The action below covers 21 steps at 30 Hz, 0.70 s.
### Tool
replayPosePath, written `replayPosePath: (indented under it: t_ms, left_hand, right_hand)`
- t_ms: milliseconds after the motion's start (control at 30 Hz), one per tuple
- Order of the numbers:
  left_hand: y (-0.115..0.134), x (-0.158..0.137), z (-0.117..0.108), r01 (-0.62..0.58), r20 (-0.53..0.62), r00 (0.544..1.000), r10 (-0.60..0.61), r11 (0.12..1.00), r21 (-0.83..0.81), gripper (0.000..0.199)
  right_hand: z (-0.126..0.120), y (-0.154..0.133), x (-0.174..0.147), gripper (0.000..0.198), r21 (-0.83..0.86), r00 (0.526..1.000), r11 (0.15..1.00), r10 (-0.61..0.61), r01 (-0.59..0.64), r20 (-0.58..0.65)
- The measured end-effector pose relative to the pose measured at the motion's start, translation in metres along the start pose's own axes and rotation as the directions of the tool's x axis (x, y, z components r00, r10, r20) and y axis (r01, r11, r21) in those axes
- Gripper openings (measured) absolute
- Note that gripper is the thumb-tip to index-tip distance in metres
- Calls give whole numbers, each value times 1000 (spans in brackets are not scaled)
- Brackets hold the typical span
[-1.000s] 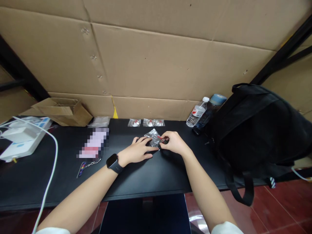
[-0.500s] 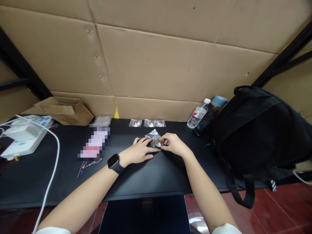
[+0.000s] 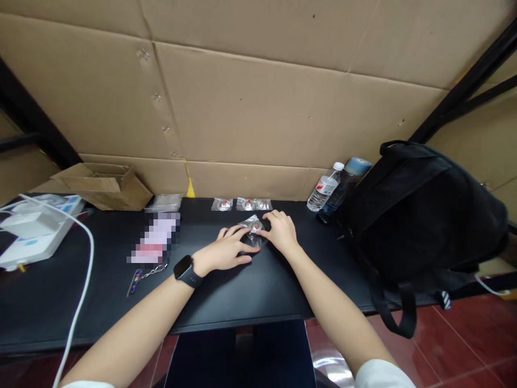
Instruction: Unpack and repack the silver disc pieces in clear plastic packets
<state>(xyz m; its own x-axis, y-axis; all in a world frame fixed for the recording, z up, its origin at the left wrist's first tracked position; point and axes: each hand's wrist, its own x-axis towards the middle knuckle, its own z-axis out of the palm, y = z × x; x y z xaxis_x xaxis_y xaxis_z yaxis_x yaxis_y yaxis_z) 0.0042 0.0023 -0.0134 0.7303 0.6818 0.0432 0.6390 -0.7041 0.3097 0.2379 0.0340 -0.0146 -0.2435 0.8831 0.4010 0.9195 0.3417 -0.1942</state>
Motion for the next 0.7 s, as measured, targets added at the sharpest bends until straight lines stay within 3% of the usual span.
replayPosePath:
  t_ms: [200,367,500,600,700]
  left_hand:
    - [-3,-2,-8,-19,-35,999,19,1000,-8,28]
    - [0,1,-21,-89,-227,971,81,996,-29,25]
    - [-5,6,-19,38,-355,934,-32,999,10,33]
    - [-10,9,-12,90,-338,939,-64,994,62,38]
    - [-11,12,-8,97,-317,946,-71,993,67,23]
  right_hand:
    - [4,-6,2,18,128,1000,992,-3,4,-13]
    - [-14,4,-2,37,498,966,847,-252,187,66]
    - [-16,14,-4,26,443,967,877,-244,184,80]
    - [-8,15,-4,32,388,957,901,-261,194,129]
    - [-1,11,-3,25,406,954,892,-269,196,132]
